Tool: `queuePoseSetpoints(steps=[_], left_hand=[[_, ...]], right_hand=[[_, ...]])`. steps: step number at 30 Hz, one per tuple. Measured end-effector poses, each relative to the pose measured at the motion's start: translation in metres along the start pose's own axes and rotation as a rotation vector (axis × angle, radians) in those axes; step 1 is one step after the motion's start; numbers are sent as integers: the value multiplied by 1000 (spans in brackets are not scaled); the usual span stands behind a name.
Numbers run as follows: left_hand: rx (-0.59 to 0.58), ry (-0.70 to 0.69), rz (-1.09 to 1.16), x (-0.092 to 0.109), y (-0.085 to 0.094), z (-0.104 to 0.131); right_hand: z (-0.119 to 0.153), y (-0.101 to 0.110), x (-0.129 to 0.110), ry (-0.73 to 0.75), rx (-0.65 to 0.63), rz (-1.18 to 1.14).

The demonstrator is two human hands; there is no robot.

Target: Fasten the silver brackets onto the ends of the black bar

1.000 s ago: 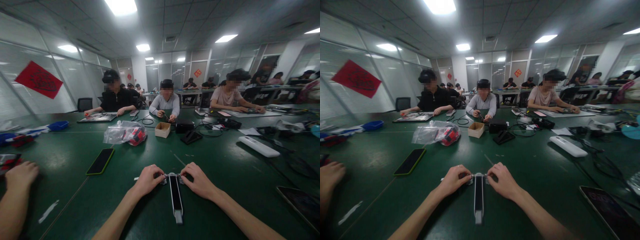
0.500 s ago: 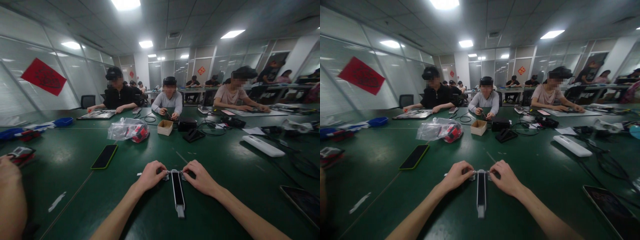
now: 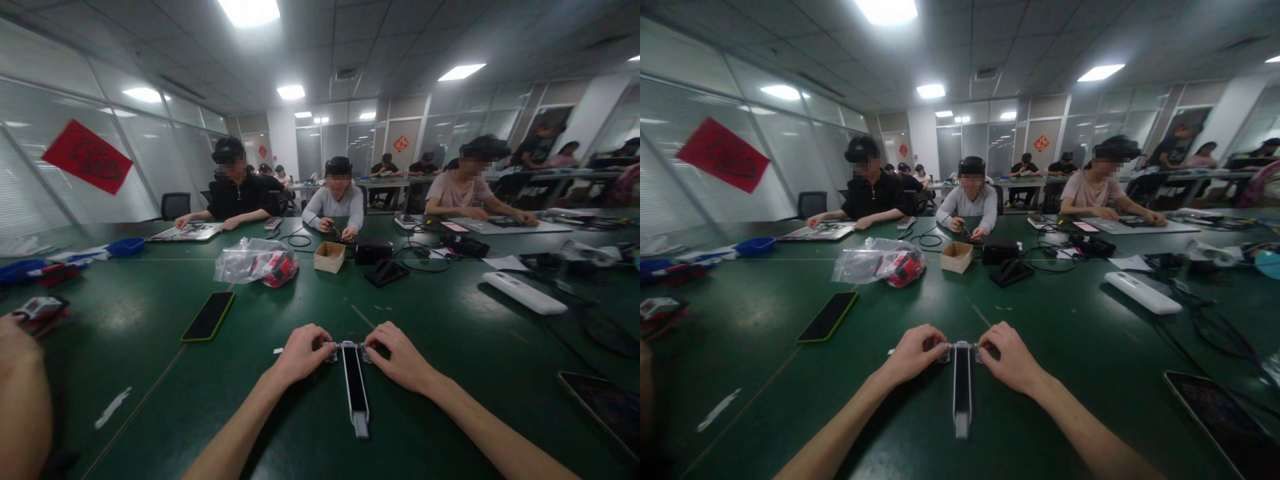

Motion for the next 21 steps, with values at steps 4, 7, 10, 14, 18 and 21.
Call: queuePoseSetpoints(steps=[4,7,10,14,18,21], left_hand=[[-15,-3,-12,2,0,1],[8,-5,12,1,1,1],[20,0,5,-1,-1,1],[3,-31,-42,-2,-4,1],[39,-48,-12,1,-2,1],[57,-31,-14,0,-2,1]], right_hand=[[0,0,1,-25,-22,-15],[0,0,0,-21,-25,-16],[0,1,-1,-15,-25,-14],[0,1,-1,-26,-26,-16],[1,0,-1,-13,-17,-17],[0,0,0,-8,-13,-16]])
Point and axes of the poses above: each hand's wrist, its own z-axis away from the middle knuckle, its own y-axis out of the back of the hand, x = y × z, the point moved 3 cm from there along -z, towards the middle knuckle, and after that the axes turned 7 degrees about -x, right-handed, at the moved point
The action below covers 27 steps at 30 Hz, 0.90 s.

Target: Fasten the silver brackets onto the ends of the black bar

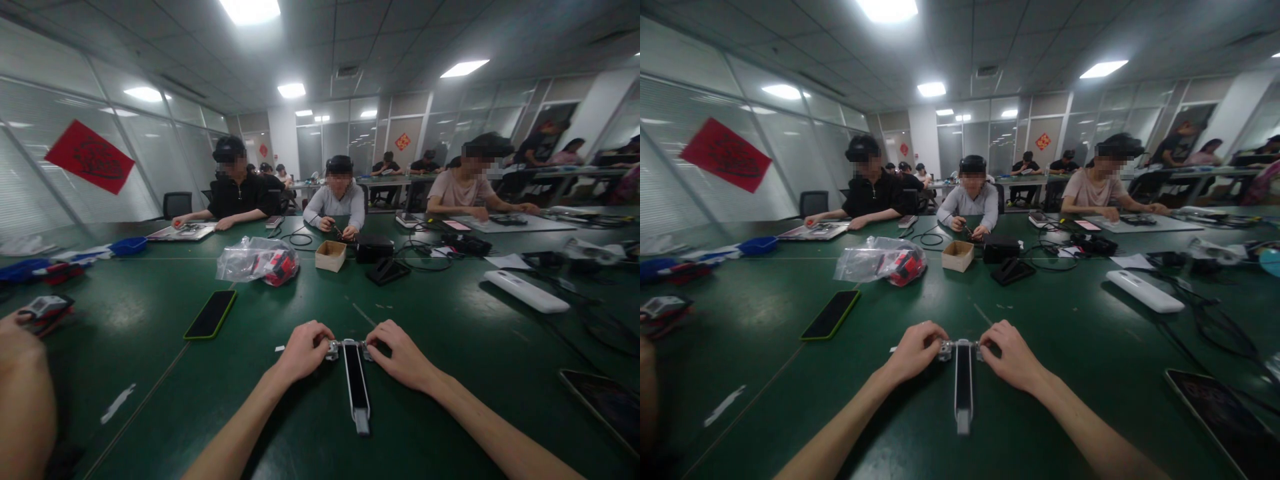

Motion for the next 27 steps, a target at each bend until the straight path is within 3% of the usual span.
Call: queuePoseSetpoints(steps=[5,20,24,27], left_hand=[[-40,-17,-44,-2,-5,0],[84,-20,-36,-8,-3,-1],[132,-14,-64,-15,-1,-2],[159,-9,-76,-19,-1,-3]], right_hand=[[0,-2,3,21,16,4],[0,4,2,-62,13,-12],[2,10,-14,-210,30,-52],[4,0,-41,-279,-68,-37]])
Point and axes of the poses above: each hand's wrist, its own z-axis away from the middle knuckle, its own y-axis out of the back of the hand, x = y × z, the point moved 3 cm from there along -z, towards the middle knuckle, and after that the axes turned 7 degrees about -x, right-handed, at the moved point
